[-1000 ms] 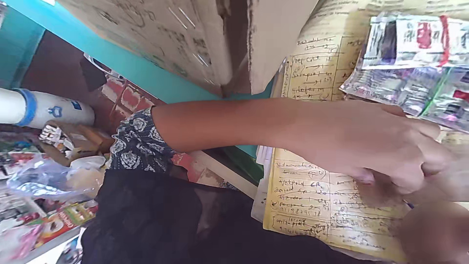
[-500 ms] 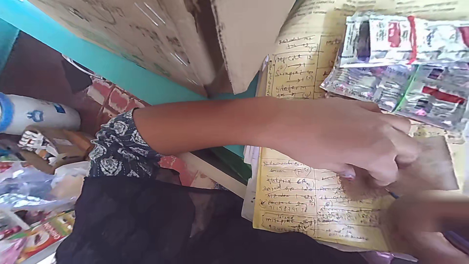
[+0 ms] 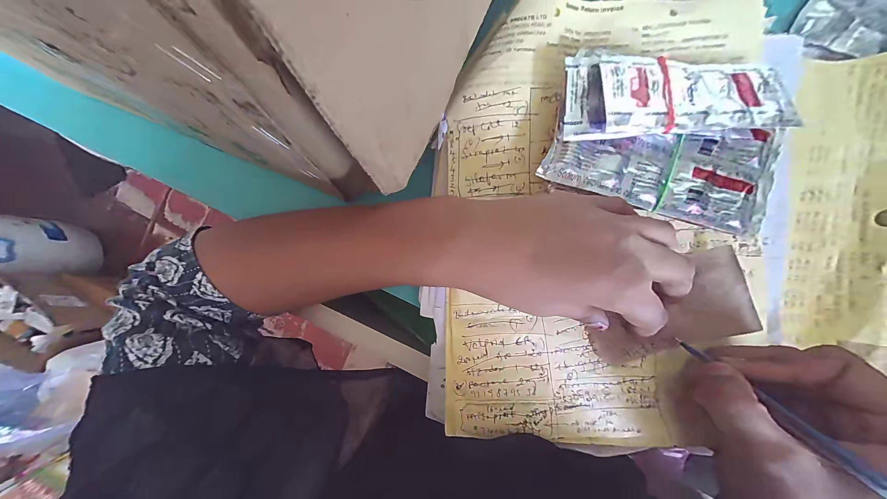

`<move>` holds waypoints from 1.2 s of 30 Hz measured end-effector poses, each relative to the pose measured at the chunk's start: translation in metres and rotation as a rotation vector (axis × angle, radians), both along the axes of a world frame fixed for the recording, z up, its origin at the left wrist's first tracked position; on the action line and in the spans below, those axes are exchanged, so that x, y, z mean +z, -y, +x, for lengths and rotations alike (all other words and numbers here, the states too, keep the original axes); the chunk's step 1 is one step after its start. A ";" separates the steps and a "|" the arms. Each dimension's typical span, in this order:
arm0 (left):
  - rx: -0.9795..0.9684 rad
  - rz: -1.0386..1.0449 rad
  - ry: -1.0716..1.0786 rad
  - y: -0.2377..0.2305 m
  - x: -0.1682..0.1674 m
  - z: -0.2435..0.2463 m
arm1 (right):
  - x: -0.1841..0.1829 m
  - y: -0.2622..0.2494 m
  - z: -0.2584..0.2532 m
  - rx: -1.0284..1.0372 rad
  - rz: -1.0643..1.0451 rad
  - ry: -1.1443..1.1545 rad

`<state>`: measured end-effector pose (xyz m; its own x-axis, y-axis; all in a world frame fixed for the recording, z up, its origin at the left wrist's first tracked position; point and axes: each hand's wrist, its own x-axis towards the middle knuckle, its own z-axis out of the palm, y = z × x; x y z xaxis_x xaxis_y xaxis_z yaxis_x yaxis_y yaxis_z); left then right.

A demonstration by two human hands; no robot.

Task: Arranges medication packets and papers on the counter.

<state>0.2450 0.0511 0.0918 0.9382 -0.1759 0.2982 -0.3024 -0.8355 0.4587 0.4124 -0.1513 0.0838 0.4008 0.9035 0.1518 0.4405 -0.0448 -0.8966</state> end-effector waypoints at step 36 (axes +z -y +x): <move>-0.006 0.021 0.026 0.000 -0.004 0.000 | -0.004 0.000 0.006 -0.065 0.050 0.028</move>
<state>0.2452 0.0509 0.0880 0.9291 -0.1880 0.3185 -0.3191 -0.8428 0.4335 0.4188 -0.1513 0.0794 0.4530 0.8670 0.2077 0.4628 -0.0296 -0.8859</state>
